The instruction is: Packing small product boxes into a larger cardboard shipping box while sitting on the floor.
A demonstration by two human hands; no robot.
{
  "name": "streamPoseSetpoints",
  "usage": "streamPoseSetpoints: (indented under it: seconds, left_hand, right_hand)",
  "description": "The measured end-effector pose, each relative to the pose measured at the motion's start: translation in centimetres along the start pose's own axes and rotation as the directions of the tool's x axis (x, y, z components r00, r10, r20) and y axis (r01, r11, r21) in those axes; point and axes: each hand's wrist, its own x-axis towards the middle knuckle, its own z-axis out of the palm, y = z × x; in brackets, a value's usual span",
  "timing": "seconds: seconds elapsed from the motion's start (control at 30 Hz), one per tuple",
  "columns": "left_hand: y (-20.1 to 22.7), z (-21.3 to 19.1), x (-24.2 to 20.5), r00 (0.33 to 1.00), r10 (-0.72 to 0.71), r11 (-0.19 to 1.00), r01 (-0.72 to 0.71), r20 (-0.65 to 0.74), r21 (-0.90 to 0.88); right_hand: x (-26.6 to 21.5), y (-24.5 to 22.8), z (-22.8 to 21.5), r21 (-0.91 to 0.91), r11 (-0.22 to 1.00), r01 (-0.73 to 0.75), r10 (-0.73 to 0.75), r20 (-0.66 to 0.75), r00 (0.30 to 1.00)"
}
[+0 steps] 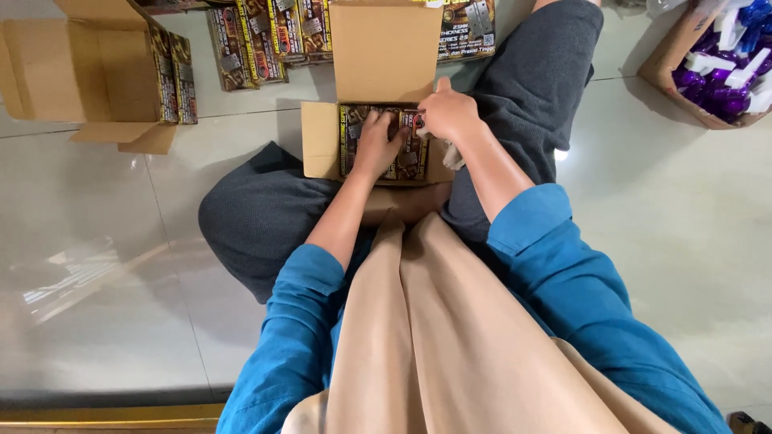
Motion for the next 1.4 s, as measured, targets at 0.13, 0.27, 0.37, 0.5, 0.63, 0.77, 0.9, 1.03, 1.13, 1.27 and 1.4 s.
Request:
streamPoseSetpoints:
  seconds: [0.13, 0.27, 0.37, 0.5, 0.63, 0.77, 0.9, 1.03, 1.13, 1.27, 1.4]
  left_hand:
    - [-0.3, 0.6, 0.0, 0.996, -0.08, 0.997, 0.08, 0.028, 0.009]
    - [1.0, -0.1, -0.3, 0.997, -0.071, 0.984, 0.072, 0.009, -0.161]
    - [1.7, -0.8, -0.6, 0.992, -0.125, 0.968, 0.116, -0.026, -0.225]
    - [1.2, -0.5, -0.4, 0.99, -0.121, 0.974, 0.105, -0.066, -0.201]
    - [1.3, -0.5, 0.0, 0.991, -0.094, 0.981, 0.076, -0.097, -0.179]
    - [2.0, -0.4, -0.3, 0.972, -0.198, 0.979, 0.19, -0.129, -0.076]
    - [2.8, -0.2, 0.2, 0.935, -0.299, 0.94, 0.323, -0.193, 0.112]
    - [3.7, -0.9, -0.4, 0.931, -0.308, 0.943, 0.326, -0.197, 0.068]
    - [2.5, -0.2, -1.0, 0.97, -0.161, 0.987, 0.163, -0.179, -0.005]
    - [1.2, 2.1, -1.8, 0.999, -0.05, 0.911, 0.042, 0.01, 0.41]
    - [8.8, -1.0, -4.5, 0.93, -0.22, 0.731, -0.042, 0.293, 0.681]
  right_hand:
    - [2.2, -0.2, 1.9, -0.097, 0.994, -0.051, 0.051, -0.01, 0.999]
    - [2.8, -0.3, 2.8, -0.158, 0.985, -0.062, 0.048, -0.093, 0.994]
    - [2.8, -0.8, 3.4, -0.179, 0.979, -0.101, 0.082, -0.113, 0.99]
    - [2.2, -2.2, 3.1, -0.161, 0.966, -0.2, 0.185, -0.106, 0.977]
    - [2.7, -2.7, 3.6, -0.202, 0.951, -0.232, 0.205, -0.148, 0.968]
    - [3.0, -2.8, 4.6, -0.199, 0.944, -0.262, 0.217, -0.22, 0.951]
    - [4.3, -2.4, 6.1, -0.272, 0.923, -0.274, 0.174, -0.341, 0.924]
    - [1.8, -2.0, 4.7, -0.179, 0.952, -0.25, 0.206, -0.233, 0.95]
    - [-0.5, -0.9, 4.8, -0.038, 0.999, -0.03, 0.013, -0.385, 0.923]
    - [-1.5, -0.2, 4.8, 0.017, 1.0, 0.002, 0.004, -0.36, 0.933]
    - [-2.6, -1.1, 4.0, 0.048, 0.998, -0.029, 0.043, -0.34, 0.939]
